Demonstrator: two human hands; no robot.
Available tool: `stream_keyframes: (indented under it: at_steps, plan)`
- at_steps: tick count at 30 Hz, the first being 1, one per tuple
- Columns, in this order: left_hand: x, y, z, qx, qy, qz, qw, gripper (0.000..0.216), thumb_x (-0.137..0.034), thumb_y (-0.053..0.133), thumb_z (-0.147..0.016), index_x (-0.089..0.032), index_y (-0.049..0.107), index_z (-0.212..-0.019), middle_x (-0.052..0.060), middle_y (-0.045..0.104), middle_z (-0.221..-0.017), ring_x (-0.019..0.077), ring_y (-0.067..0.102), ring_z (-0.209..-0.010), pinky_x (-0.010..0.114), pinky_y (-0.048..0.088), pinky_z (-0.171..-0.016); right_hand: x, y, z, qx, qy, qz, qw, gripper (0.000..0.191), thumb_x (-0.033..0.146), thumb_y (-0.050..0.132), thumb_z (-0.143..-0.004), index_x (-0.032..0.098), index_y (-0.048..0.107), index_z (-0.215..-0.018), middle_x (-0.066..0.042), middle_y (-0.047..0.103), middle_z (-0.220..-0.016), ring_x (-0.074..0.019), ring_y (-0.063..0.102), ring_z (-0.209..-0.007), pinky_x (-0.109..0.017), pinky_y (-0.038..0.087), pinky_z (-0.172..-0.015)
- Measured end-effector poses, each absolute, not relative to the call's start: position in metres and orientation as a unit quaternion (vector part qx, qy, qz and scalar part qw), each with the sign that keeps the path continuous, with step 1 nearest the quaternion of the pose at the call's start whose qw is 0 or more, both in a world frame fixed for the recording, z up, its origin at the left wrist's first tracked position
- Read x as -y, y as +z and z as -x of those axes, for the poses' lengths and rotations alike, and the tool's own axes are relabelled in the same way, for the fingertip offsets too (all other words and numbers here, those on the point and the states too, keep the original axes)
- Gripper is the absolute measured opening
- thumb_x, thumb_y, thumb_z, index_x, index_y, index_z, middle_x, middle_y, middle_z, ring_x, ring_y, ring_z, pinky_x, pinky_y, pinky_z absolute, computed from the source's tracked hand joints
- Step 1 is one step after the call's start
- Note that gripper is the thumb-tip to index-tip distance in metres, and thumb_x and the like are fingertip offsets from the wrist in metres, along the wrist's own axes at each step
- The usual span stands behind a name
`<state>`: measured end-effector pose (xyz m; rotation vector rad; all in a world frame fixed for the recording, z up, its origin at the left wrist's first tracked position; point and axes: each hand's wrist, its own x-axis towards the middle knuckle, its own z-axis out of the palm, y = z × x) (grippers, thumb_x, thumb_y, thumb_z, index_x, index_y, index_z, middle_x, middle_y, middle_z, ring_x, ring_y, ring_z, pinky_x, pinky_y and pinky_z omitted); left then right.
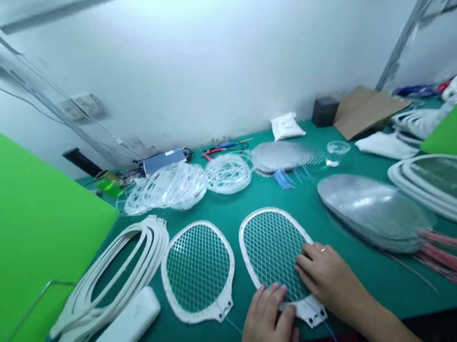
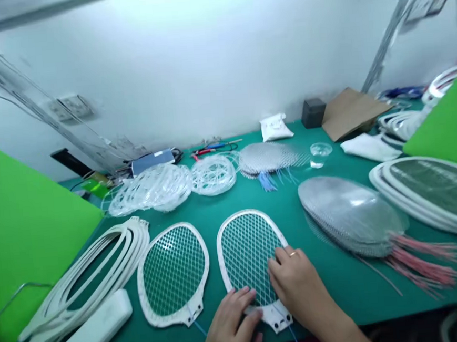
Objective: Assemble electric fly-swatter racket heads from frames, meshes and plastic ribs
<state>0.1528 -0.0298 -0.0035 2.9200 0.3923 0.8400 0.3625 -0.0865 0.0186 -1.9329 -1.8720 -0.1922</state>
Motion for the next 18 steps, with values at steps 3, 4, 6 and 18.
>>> stream_keyframes:
  at_steps: [3,4,6,18]
  plan:
    - [0.015,-0.018,-0.155,-0.152,0.261,-0.953,0.023,0.024,-0.022,0.053,-0.086,-0.017,0.064,-0.107,0.014,0.068,-0.114,0.0277,0.066,-0.106,0.041,0.059,-0.085,0.077,0.01,-0.369,0.701,-0.078,0.683,0.193,0.025,0.017,0.048,-0.094,0.021,0.057,-0.072,-0.004,0.058,-0.076,-0.0199,0.054,-0.069,-0.032,0.037,-0.062]
    - [0.014,-0.022,-0.158,-0.157,0.261,-0.952,0.028,0.023,-0.025,0.054,-0.088,-0.017,0.064,-0.107,0.013,0.069,-0.11,0.0274,0.067,-0.102,0.04,0.059,-0.082,0.077,0.008,-0.373,0.711,-0.073,0.673,0.189,0.023,0.018,0.048,-0.094,0.021,0.059,-0.074,-0.003,0.059,-0.078,-0.0194,0.056,-0.069,-0.031,0.038,-0.061]
    - [0.017,-0.031,-0.169,-0.171,0.278,-0.945,0.031,0.019,-0.025,0.053,-0.09,-0.018,0.065,-0.103,0.012,0.069,-0.101,0.0255,0.068,-0.094,0.037,0.059,-0.076,0.081,0.008,-0.384,0.737,-0.051,0.647,0.189,0.02,0.019,0.049,-0.095,0.022,0.062,-0.079,-0.003,0.061,-0.081,-0.018,0.059,-0.069,-0.029,0.043,-0.061]
    - [0.033,-0.037,-0.173,-0.324,0.344,-0.877,0.09,0.035,-0.041,0.061,-0.093,-0.02,0.059,-0.121,0.009,0.073,-0.109,0.0238,0.07,-0.1,0.036,0.06,-0.087,0.005,0.05,-0.398,0.834,-0.025,0.512,0.205,0.028,0.031,0.048,-0.097,0.024,0.073,-0.086,-0.003,0.069,-0.077,-0.0136,0.064,-0.057,-0.021,0.044,-0.045]
